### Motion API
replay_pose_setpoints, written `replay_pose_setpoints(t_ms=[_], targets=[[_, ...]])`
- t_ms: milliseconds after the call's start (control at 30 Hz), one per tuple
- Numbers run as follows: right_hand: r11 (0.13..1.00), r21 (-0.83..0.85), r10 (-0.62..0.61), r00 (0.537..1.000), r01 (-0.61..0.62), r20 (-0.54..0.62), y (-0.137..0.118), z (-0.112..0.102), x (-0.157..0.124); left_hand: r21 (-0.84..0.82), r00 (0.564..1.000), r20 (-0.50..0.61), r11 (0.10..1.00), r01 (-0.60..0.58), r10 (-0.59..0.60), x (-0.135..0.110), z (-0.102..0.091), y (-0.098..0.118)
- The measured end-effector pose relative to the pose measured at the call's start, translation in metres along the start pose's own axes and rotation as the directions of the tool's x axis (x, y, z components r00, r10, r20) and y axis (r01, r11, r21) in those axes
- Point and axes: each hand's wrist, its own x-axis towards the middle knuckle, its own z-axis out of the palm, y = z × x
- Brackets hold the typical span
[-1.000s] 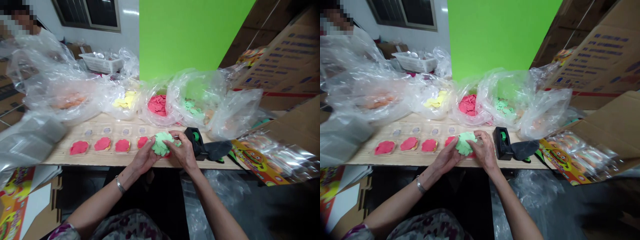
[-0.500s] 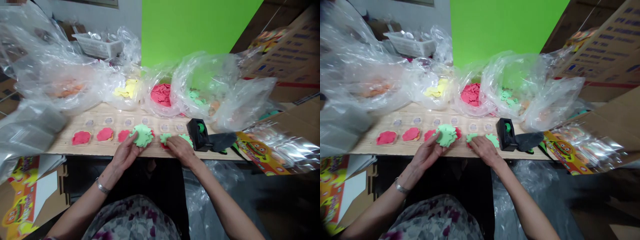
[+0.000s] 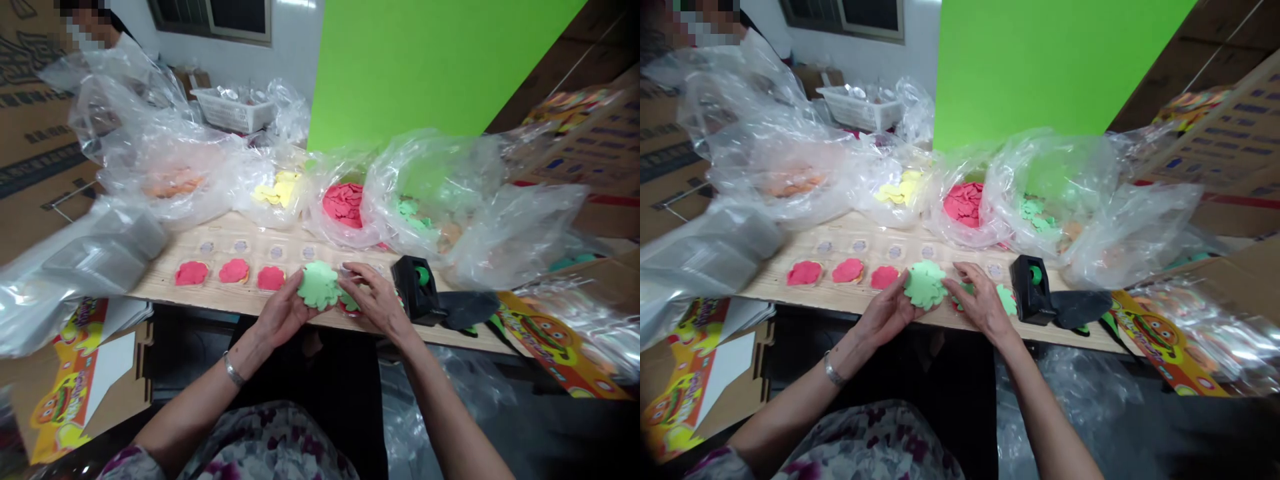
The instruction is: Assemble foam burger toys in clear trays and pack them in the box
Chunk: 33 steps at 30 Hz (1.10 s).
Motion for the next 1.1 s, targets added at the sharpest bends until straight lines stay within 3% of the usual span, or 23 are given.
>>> replay_pose_setpoints(t_ms=[67,200,300,400,533,667,800,867,933,1000,1100], targets=[[0.998,0.003,-0.062,0.997,0.062,-0.052,-0.009,0.012,0.010,-0.015,1.000,-0.001,1.000,-0.012,0.012,-0.001,0.004,-0.001],[0.966,-0.190,-0.209,0.963,0.175,-0.173,-0.024,0.038,0.012,-0.056,0.996,-0.023,0.995,-0.085,0.084,-0.002,0.006,0.000],[0.946,-0.273,-0.241,0.946,0.178,-0.218,-0.034,0.059,0.008,-0.078,0.989,-0.029,0.986,-0.147,0.146,-0.001,0.003,0.002],[0.964,-0.213,-0.215,0.942,0.161,-0.259,-0.046,0.073,0.008,-0.093,0.982,-0.034,0.978,-0.186,0.183,-0.002,-0.001,0.004],[0.991,0.131,0.008,0.970,0.025,-0.244,-0.055,0.063,0.017,-0.057,0.965,-0.075,0.965,-0.257,0.253,-0.008,-0.008,0.019],[0.837,0.474,0.325,0.945,-0.272,-0.030,-0.039,0.044,0.027,-0.028,0.929,-0.150,0.938,-0.345,0.337,-0.019,-0.021,0.040],[0.719,0.542,0.426,0.892,-0.434,0.148,-0.007,0.048,0.031,-0.019,0.928,-0.179,0.941,-0.337,0.328,-0.030,-0.033,0.051],[0.757,0.476,0.424,0.891,-0.448,0.163,0.004,0.055,0.031,-0.031,0.934,-0.173,0.946,-0.322,0.312,-0.033,-0.036,0.053],[0.872,0.299,0.377,0.921,-0.388,0.097,0.010,0.061,0.030,-0.048,0.943,-0.161,0.952,-0.302,0.291,-0.035,-0.037,0.053],[0.970,0.032,0.243,0.970,-0.242,-0.021,0.011,0.065,0.029,-0.066,0.951,-0.154,0.958,-0.280,0.267,-0.035,-0.037,0.052],[0.972,-0.226,0.031,0.992,-0.057,-0.119,0.006,0.067,0.031,-0.084,0.960,-0.156,0.965,-0.247,0.232,-0.034,-0.036,0.051]])
